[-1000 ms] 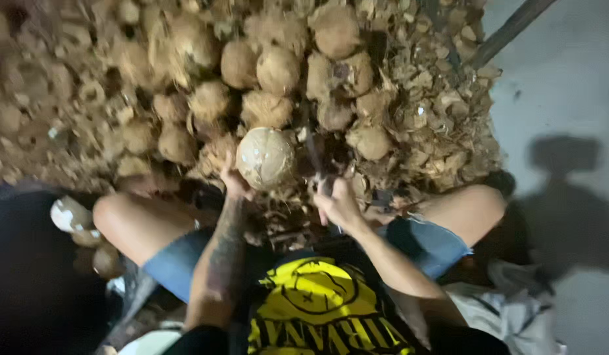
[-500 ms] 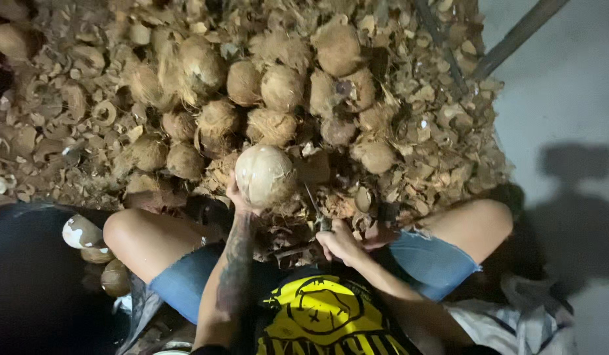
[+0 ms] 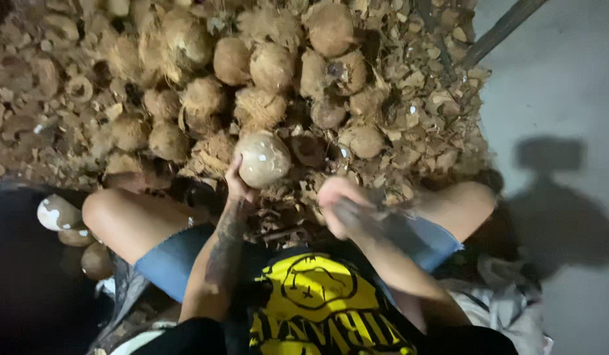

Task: The person sits on the ground surrounded by coconuts and husks, using a knife to peel the husk off a coconut held in their left hand. After peeling, the person places the coconut into a black bucket and picks up another coconut to repeat the process.

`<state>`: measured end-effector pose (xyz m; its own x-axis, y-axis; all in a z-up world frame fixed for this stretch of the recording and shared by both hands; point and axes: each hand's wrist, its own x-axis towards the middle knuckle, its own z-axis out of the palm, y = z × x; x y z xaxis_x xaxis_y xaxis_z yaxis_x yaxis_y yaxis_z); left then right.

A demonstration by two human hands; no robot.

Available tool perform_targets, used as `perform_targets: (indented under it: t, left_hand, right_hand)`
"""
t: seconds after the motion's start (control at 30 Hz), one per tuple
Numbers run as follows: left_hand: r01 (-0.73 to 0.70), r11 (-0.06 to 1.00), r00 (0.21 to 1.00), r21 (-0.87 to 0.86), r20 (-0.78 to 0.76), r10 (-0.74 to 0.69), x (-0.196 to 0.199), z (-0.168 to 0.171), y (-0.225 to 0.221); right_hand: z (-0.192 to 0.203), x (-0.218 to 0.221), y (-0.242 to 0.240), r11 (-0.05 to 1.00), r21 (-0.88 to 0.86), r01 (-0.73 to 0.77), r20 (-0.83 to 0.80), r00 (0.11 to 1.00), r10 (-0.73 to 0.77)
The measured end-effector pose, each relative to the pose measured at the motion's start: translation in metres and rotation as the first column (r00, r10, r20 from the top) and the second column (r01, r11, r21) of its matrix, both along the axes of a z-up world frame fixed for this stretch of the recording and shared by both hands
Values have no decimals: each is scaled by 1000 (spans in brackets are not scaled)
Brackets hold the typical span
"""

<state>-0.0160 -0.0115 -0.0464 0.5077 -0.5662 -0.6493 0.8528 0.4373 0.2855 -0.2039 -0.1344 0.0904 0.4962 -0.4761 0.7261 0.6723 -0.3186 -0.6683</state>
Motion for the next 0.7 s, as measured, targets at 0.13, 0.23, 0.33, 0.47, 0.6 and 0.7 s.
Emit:
perform_targets:
  t: [0.13,0.23,0.33,0.47,0.6,0.7]
  left_hand:
    - [-20,1000,1000,22,7,20,11,-18,-1]
    - [-6,1000,999,-5,44,6,22,-25,0]
    - [38,999,997,-33,63,-36,29,-24,2]
    - [-117,990,993,-81,-35,115,7,-6,-9]
    - [-73,996,997,-52,-38,71,19,-16,3]
    - [-19,998,1000,-60,2,19,19,-19,13]
  right_hand:
    - [-74,-19,14,936,277,217,-952,-66,298]
    - [-72,-21,7,966,193,171,-975,-78,208]
    - [-97,-18,19,942,232,241,-969,-25,245]
    - [-113,26,28,8,999,43,-34,646,763]
    - [8,45,12,95,992,-88,-3,719,695]
    - [44,17,-5,752,589,-296,-158,870,467]
